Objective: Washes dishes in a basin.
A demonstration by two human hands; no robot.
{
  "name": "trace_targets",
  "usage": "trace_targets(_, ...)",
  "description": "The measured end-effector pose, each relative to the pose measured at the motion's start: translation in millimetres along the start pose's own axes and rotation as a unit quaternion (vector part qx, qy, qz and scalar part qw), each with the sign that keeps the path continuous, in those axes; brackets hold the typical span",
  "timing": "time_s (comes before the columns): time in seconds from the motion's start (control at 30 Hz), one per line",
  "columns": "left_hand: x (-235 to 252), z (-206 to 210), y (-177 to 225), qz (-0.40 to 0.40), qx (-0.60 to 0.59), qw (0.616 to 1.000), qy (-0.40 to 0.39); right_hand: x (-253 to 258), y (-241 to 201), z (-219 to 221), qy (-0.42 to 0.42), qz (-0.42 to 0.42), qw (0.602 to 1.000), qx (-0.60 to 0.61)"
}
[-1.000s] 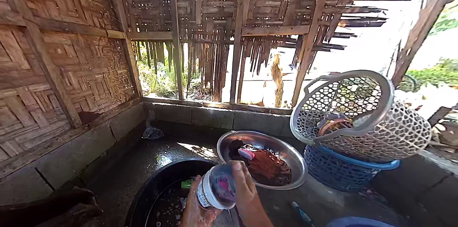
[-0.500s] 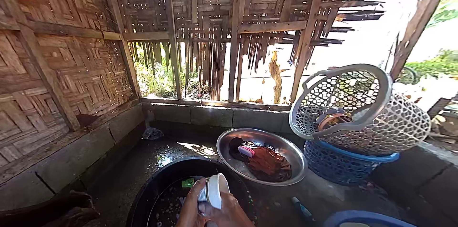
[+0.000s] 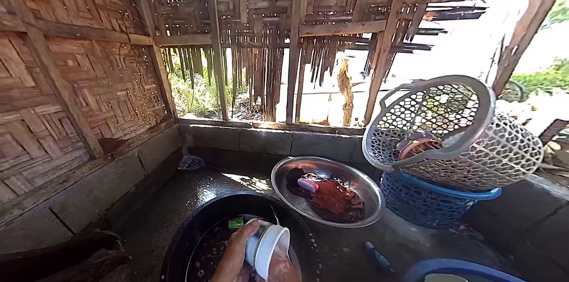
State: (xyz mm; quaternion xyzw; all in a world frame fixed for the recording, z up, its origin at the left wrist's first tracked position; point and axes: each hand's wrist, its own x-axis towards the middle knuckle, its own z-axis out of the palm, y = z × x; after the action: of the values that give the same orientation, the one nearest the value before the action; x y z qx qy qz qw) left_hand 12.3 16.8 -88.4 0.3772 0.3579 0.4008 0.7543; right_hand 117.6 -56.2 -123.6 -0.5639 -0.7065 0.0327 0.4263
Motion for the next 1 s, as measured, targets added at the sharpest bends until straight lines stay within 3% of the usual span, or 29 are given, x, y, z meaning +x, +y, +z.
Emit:
trace_targets(0.07, 2, -3, -2, 0.038, 0.009, 0.999, -0.021, 5, -19, -4, -0.008, 0.170, 0.952, 0.253)
trace_targets(0.1, 2, -3, -3, 0.046, 0.014, 0.998, -0.031, 6, -23, -5, -0.002, 0.205, 0.929, 0.309)
trace_targets(0.13, 2, -3, -3, 0.043, 0.019, 0.998, -0.039, 4, -24, -4, 0.003, 0.197, 0.938, 0.285)
trace_targets(0.2, 0, 0, 0, 0.015, 0.014, 0.999, -0.038, -4, -10, 3, 0.006, 0.063, 0.997, 0.054)
trace_targets(0.27, -1, 0, 1, -0.012, 0.011, 1.000, -0.017, -7, 13, 8, 0.025, -0.086, 0.984, -0.151)
trace_targets(0.33, -1, 2, 5, -0.036, 0.002, 0.999, 0.015, -1, 14, 5, 0.020, -0.106, 0.983, -0.151)
trace_targets(0.4, -1, 1, 7, -0.064, -0.031, 0.997, 0.033, 8, 2, -7, -0.021, -0.036, 0.999, -0.030)
trace_targets(0.47, 0, 0, 6, -0.079, -0.089, 0.993, 0.004, 25, -5, -28, -0.084, 0.103, 0.979, 0.153)
trace_targets(0.57, 0, 1, 6, -0.097, -0.162, 0.980, -0.067, 51, -1, -51, -0.057, 0.230, 0.866, 0.440)
trace_targets(0.63, -2, 0, 2, -0.096, -0.192, 0.973, -0.085, 62, 1, -59, -0.010, 0.275, 0.806, 0.524)
trace_targets(0.67, -3, 0, -1, -0.091, -0.199, 0.972, -0.084, 65, 3, -60, 0.016, 0.297, 0.796, 0.527)
trace_targets(0.77, -4, 4, -5, -0.073, -0.165, 0.983, -0.026, 70, 19, -57, 0.088, 0.355, 0.834, 0.413)
trace_targets(0.87, 2, 3, 7, -0.034, -0.096, 0.995, -0.020, 71, 39, -62, 0.109, 0.370, 0.865, 0.320)
trace_targets(1.0, 19, -5, 7, 0.011, -0.034, 0.998, 0.060, 71, 32, -68, 0.220, 0.290, 0.879, 0.309)
